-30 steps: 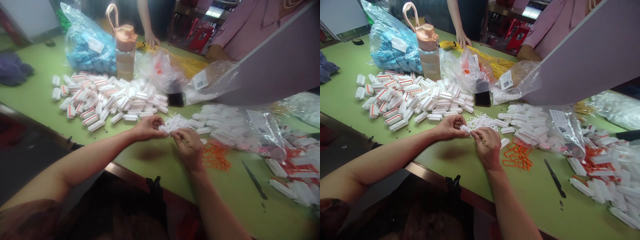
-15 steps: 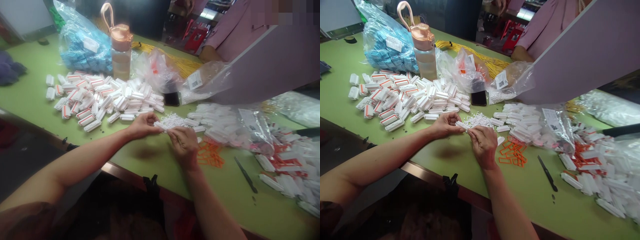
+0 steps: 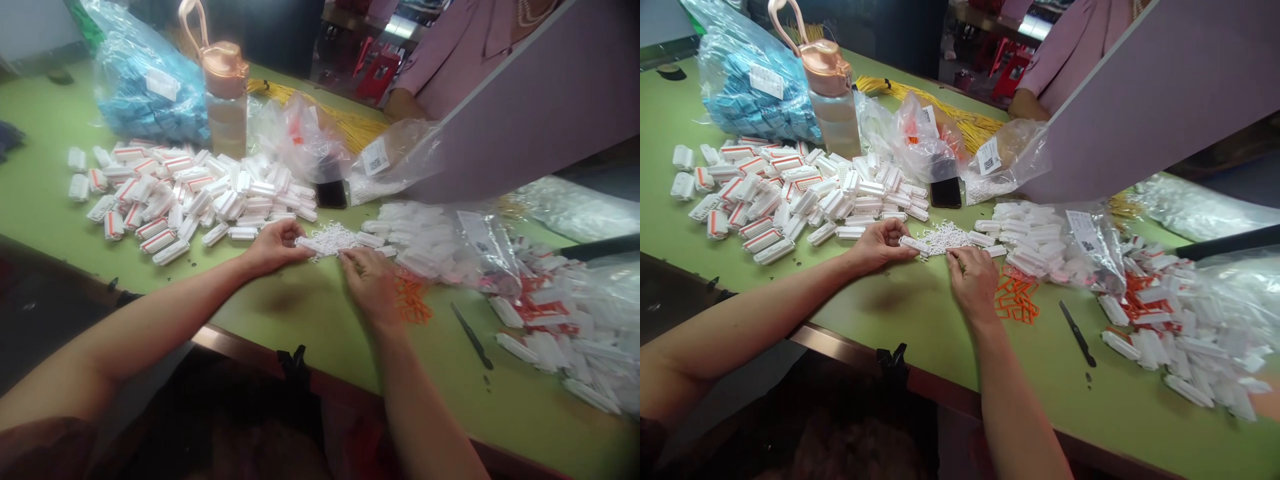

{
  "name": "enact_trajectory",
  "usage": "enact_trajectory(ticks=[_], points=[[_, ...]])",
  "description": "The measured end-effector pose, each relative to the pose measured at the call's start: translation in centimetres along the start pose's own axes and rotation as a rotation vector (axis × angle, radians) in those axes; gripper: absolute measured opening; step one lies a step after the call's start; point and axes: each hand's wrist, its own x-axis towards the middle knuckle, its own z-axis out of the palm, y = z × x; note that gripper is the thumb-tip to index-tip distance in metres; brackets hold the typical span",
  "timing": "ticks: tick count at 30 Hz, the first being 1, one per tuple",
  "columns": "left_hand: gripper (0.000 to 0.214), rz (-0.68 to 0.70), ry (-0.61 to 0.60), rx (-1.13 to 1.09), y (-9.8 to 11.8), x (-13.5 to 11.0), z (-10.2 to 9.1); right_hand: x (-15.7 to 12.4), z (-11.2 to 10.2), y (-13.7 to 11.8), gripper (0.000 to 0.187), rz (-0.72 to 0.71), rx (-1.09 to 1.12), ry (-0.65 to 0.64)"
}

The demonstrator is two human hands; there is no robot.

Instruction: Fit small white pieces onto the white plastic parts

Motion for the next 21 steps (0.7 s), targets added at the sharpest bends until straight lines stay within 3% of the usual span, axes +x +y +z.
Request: enact_trajectory(ticks=[4, 12, 21], points=[[0.043, 0.009, 0.011, 0.024, 0.0, 0.0, 0.0, -0.2, 0.3, -0.6, 0.021, -0.02, -0.117, -0.059], [0.041, 0.017, 0.008, -0.008, 0.1, 0.0, 0.1, 0.2, 1.4, -2.2, 0.016, -0.092, -0.131, -0.205], [0.042, 0.031, 0.001, 0.065, 0.3, -0.1, 0.1, 0.2, -0.9, -0.6, 0.018, -0.128, -0.114, -0.28]])
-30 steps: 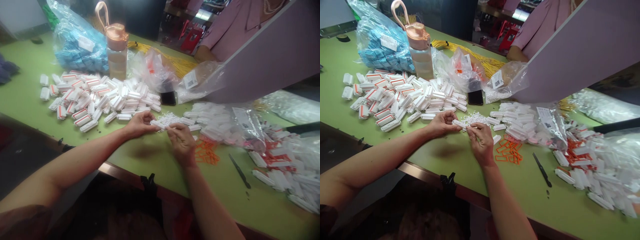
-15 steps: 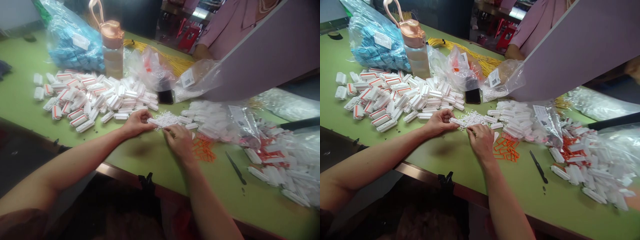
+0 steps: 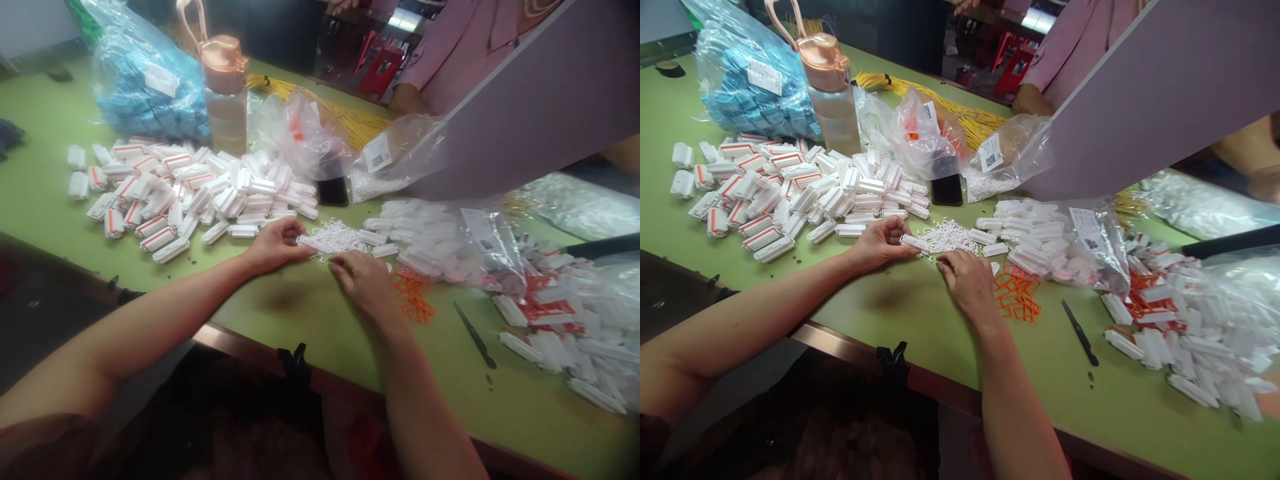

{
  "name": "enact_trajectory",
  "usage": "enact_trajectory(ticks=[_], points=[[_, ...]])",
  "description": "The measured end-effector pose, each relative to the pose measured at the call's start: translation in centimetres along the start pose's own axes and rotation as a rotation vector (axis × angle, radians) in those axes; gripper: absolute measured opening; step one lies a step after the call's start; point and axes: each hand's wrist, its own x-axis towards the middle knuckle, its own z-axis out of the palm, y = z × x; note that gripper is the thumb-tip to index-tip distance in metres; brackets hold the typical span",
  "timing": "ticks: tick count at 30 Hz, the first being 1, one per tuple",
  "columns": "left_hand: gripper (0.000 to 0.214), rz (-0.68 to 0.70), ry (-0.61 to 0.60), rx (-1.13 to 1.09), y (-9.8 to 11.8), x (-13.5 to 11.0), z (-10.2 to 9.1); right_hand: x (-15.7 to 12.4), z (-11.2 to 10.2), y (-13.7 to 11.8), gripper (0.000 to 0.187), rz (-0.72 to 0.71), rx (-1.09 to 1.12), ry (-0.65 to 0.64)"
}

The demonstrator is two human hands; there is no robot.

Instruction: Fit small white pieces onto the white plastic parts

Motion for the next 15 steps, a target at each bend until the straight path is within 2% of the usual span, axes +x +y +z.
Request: enact_trajectory(ticks=[9, 15], points=[[0.041, -0.004, -0.029, -0.014, -0.3, 0.0, -0.1, 0.8, 1.5, -1.4, 0.016, 0.004, -0.039, 0.037], [0.042, 0.0, -0.023, -0.001, -0.3, 0.0, -0.1, 0.1, 0.6, -0.7, 0.02, 0.056, 0.012, 0.059]])
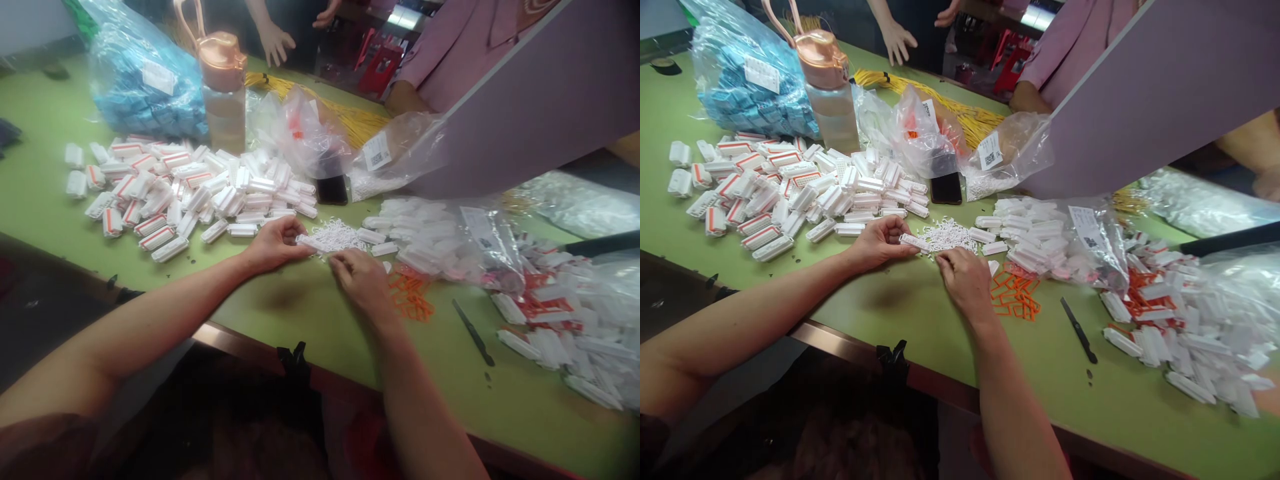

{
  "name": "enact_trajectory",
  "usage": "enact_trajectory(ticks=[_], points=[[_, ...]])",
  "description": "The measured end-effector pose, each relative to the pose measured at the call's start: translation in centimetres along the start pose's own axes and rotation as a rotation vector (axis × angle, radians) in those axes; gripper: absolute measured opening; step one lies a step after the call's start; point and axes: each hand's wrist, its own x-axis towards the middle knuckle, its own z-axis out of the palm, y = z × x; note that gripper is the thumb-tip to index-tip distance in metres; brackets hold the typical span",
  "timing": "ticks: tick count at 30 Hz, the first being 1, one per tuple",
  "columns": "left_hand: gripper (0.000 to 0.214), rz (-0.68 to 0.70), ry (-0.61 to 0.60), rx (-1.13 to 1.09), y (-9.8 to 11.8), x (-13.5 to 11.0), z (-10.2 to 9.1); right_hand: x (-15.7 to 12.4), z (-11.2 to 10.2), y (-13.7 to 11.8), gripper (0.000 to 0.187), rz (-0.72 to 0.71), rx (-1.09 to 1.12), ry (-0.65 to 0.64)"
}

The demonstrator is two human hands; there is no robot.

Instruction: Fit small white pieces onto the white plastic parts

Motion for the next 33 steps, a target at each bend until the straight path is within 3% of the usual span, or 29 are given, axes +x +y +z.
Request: enact_trajectory(ticks=[8, 11, 18, 33], points=[[0.042, 0.003, 0.001, 0.02, 0.0, 0.0, 0.0, -0.3, 1.0, -1.1, 0.021, 0.086, -0.038, 0.054], [0.041, 0.017, -0.006, 0.019, -0.1, 0.0, -0.1, -0.1, 0.7, -0.8, 0.017, 0.108, 0.086, 0.045], [0.04, 0.003, -0.034, 0.033, 0.0, -0.1, 0.0, -0.1, -1.2, -1.0, 0.011, 0.039, 0.372, 0.177], [0.036, -0.004, -0.084, 0.048, 0.2, -0.5, 0.4, -0.2, -0.7, -2.2, 0.017, -0.196, -0.061, 0.243]])
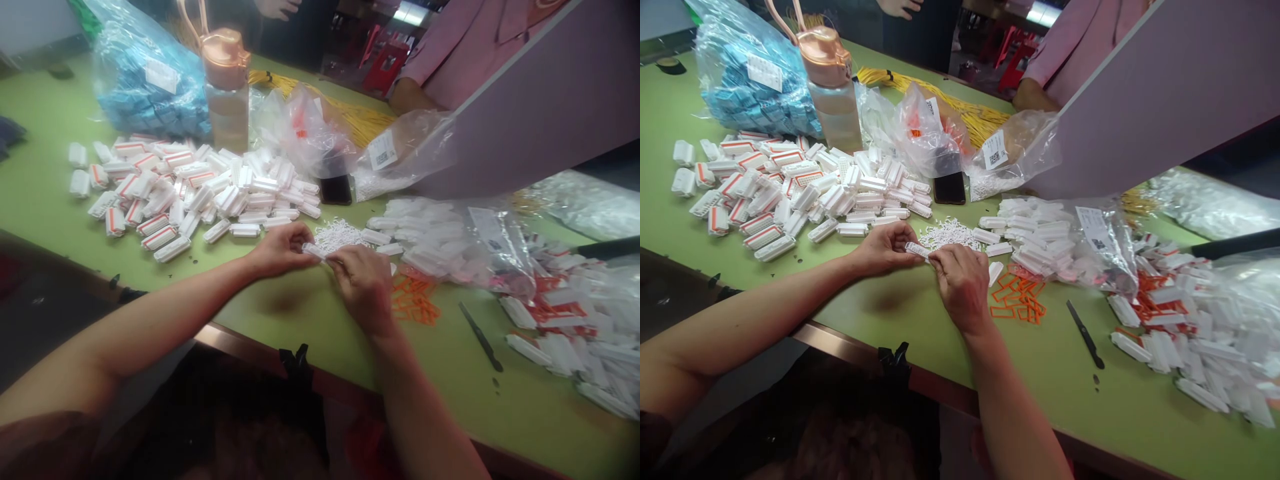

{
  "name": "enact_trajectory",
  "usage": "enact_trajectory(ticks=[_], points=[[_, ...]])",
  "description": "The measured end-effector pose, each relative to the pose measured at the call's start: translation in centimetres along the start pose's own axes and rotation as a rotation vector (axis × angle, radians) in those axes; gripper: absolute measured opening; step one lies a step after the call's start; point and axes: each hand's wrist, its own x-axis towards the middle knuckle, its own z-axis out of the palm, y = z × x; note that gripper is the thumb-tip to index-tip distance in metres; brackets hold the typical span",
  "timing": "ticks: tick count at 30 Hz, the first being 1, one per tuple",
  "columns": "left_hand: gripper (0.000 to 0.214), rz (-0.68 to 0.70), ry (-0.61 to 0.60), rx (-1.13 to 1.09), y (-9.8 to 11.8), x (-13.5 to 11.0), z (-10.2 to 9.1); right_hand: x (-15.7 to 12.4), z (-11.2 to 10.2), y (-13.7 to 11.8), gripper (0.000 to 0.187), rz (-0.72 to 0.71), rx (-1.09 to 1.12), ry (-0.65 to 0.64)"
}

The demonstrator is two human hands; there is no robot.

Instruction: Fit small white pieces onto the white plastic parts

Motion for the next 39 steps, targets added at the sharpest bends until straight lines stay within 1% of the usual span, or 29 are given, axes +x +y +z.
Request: enact_trajectory(ticks=[5, 9, 11, 13, 14, 15, 16, 18, 20, 22, 27, 32, 35, 39], points=[[0.04, -0.026, 0.051, -0.093, -0.37, 0.26, -0.3, -0.23, -0.01, -0.34, 0.02, -0.013, 0.013, 0.006], [0.043, -0.014, 0.05, -0.162, -0.5, 0.35, -0.46, -0.27, -0.02, -0.46, 0.022, 0.022, 0.089, 0.0], [0.044, -0.009, 0.044, -0.174, -0.41, 0.32, -0.43, -0.22, -0.08, -0.35, 0.023, 0.087, 0.218, 0.037], [0.044, -0.003, 0.034, -0.166, -0.29, 0.28, -0.35, -0.17, -0.13, -0.17, 0.026, 0.19, 0.365, 0.096], [0.043, 0.003, 0.028, -0.153, -0.24, 0.25, -0.3, -0.15, -0.13, -0.08, 0.029, 0.248, 0.423, 0.105], [0.043, 0.011, 0.022, -0.136, -0.2, 0.21, -0.26, -0.12, -0.12, -0.01, 0.032, 0.304, 0.463, 0.09], [0.042, 0.02, 0.014, -0.117, -0.16, 0.17, -0.22, -0.1, -0.1, 0.02, 0.035, 0.352, 0.489, 0.048], [0.04, 0.04, -0.01, -0.083, -0.1, 0.05, -0.14, -0.05, -0.02, -0.02, 0.044, 0.43, 0.535, -0.083], [0.037, 0.058, -0.043, -0.057, 0.0, -0.1, -0.05, 0.01, 0.04, -0.16, 0.05, 0.478, 0.587, -0.204], [0.034, 0.077, -0.063, -0.035, 0.11, -0.25, 0.06, 0.04, 0.08, -0.31, 0.052, 0.497, 0.644, -0.274], [0.033, 0.103, -0.069, 0.017, 0.07, -0.38, 0.18, 0.07, 0.18, -0.3, 0.051, 0.541, 0.744, -0.299], [0.035, 0.096, -0.076, 0.024, -0.09, -0.35, 0.15, 0.21, 0.28, -0.32, 0.053, 0.597, 0.765, -0.308], [0.036, 0.081, -0.085, 0.044, 0.02, -0.48, 0.25, 0.26, 0.3, -0.52, 0.054, 0.595, 0.772, -0.303], [0.036, 0.063, -0.088, 0.047, 0.02, -0.64, 0.35, 0.28, 0.33, -0.68, 0.05, 0.573, 0.787, -0.302]])
